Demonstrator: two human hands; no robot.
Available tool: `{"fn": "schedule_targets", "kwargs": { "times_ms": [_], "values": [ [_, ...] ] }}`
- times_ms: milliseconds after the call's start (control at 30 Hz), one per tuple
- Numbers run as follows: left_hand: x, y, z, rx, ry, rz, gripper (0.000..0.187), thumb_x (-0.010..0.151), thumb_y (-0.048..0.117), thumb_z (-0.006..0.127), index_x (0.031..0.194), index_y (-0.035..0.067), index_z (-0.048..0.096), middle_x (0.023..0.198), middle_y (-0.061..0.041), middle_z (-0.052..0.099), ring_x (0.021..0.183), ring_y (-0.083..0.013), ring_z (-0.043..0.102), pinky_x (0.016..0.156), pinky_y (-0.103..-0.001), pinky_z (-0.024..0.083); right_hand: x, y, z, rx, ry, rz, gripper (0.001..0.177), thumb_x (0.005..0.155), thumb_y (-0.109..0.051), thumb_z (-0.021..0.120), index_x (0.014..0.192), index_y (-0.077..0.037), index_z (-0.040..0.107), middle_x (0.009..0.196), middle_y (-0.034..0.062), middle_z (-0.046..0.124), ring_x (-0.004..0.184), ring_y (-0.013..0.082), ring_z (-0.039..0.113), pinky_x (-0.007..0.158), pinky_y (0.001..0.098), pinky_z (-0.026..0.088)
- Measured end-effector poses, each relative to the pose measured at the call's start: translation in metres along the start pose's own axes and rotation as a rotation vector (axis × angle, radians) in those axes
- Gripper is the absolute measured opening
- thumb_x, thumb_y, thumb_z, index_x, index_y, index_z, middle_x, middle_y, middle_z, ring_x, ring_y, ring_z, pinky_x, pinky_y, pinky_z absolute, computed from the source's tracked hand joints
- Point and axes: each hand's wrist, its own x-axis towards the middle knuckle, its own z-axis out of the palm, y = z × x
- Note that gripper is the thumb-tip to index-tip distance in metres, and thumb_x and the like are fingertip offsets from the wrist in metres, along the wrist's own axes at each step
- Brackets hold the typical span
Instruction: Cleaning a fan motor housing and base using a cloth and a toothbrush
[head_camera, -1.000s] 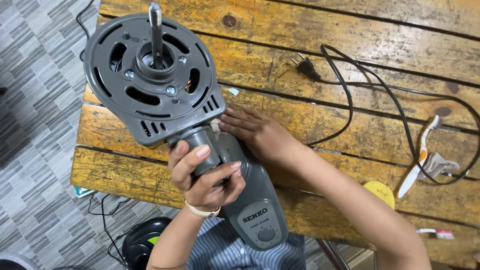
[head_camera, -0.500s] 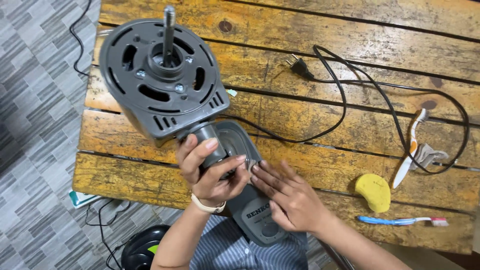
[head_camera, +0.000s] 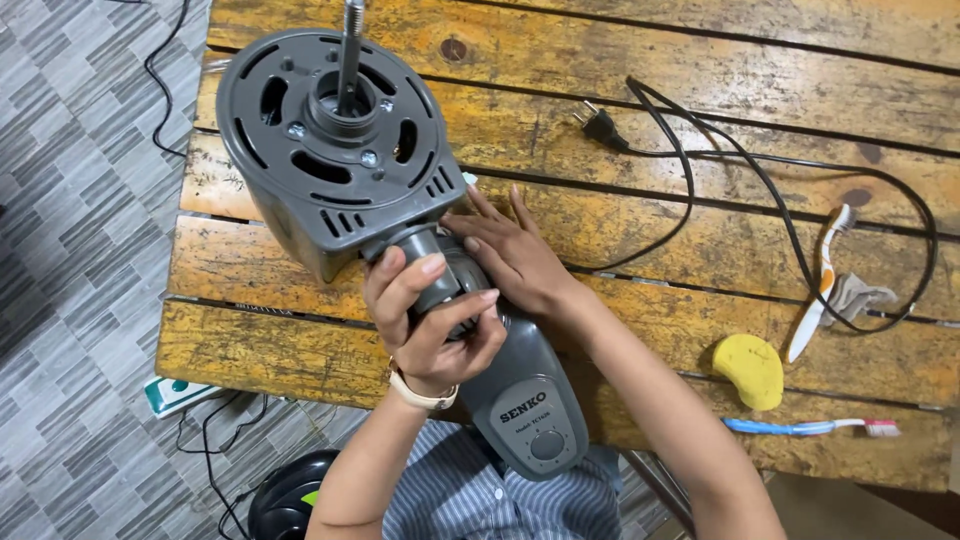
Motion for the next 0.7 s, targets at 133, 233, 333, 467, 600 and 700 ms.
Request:
{"fn": "schedule_targets", "kwargs": {
  "times_ms": [133, 233, 333, 467, 600, 700],
  "values": [
    [0.006, -0.002, 0.0, -0.008, 0.016, 0.03, 0.006, 0.076, 0.022, 0.081, 0.082, 0.024, 0.082, 0.116, -0.012, 0.067, 0.13, -0.0385, 0.054, 0.113, -0.049, 0.045, -0.018, 0.007, 0.005, 0.003, 0.072, -0.001, 0.052, 0.114, -0.036, 0.03, 0.151, -0.008, 0.051, 0.151, 0.0148, 0.056, 0.152, 0.04, 0.031, 0.122, 0.0628, 0.003],
    [0.009, -0.001, 0.0, -0.013, 0.0, 0.022, 0.005, 0.079, 0.025, 0.081, 0.083, 0.023, 0.082, 0.119, -0.012, 0.066, 0.132, -0.0386, 0.053, 0.114, -0.049, 0.044, -0.038, -0.012, -0.003, 0.065, 0.069, 0.108, 0.055, 0.111, -0.038, 0.029, 0.155, -0.012, 0.048, 0.155, 0.013, 0.053, 0.153, 0.0383, 0.029, 0.123, 0.0602, 0.005],
    [0.009, -0.002, 0.0, -0.002, -0.004, 0.044, 0.005, 0.077, 0.023, 0.081, 0.082, 0.022, 0.081, 0.119, -0.013, 0.066, 0.131, -0.0392, 0.052, 0.113, -0.051, 0.045, -0.074, -0.007, 0.004, 0.041, 0.093, 0.069, 0.057, 0.109, -0.038, 0.031, 0.157, -0.01, 0.044, 0.161, 0.0124, 0.046, 0.152, 0.0418, 0.028, 0.121, 0.0642, 0.011],
    [0.002, -0.001, -0.006, 0.005, 0.007, 0.062, 0.002, 0.077, 0.024, 0.081, 0.078, 0.023, 0.08, 0.118, -0.014, 0.066, 0.132, -0.0406, 0.052, 0.113, -0.051, 0.045, -0.13, -0.053, 0.002, 0.088, 0.115, 0.22, 0.071, 0.106, -0.05, 0.02, 0.149, -0.003, 0.05, 0.145, 0.0272, 0.057, 0.144, 0.0484, 0.039, 0.12, 0.0683, 0.012],
    [0.003, 0.002, -0.024, -0.031, -0.212, -0.002, 0.007, 0.089, 0.022, 0.072, 0.095, 0.024, 0.074, 0.135, -0.004, 0.051, 0.142, -0.0283, 0.04, 0.122, -0.048, 0.038, -0.233, -0.068, 0.051, -0.107, -0.109, 0.362, 0.084, 0.099, -0.072, -0.003, 0.162, -0.021, 0.019, 0.17, 0.009, 0.021, 0.157, 0.0388, 0.012, 0.126, 0.0619, 0.007],
    [0.001, -0.001, -0.027, -0.081, -0.22, 0.014, 0.005, 0.092, 0.025, 0.071, 0.093, 0.021, 0.074, 0.135, -0.006, 0.052, 0.144, -0.0298, 0.04, 0.121, -0.05, 0.039, -0.276, -0.074, 0.083, -0.11, -0.171, 0.337, 0.092, 0.096, -0.076, 0.002, 0.163, -0.014, 0.012, 0.171, 0.0121, 0.018, 0.157, 0.0413, 0.007, 0.124, 0.0645, 0.006]
  ]
}}
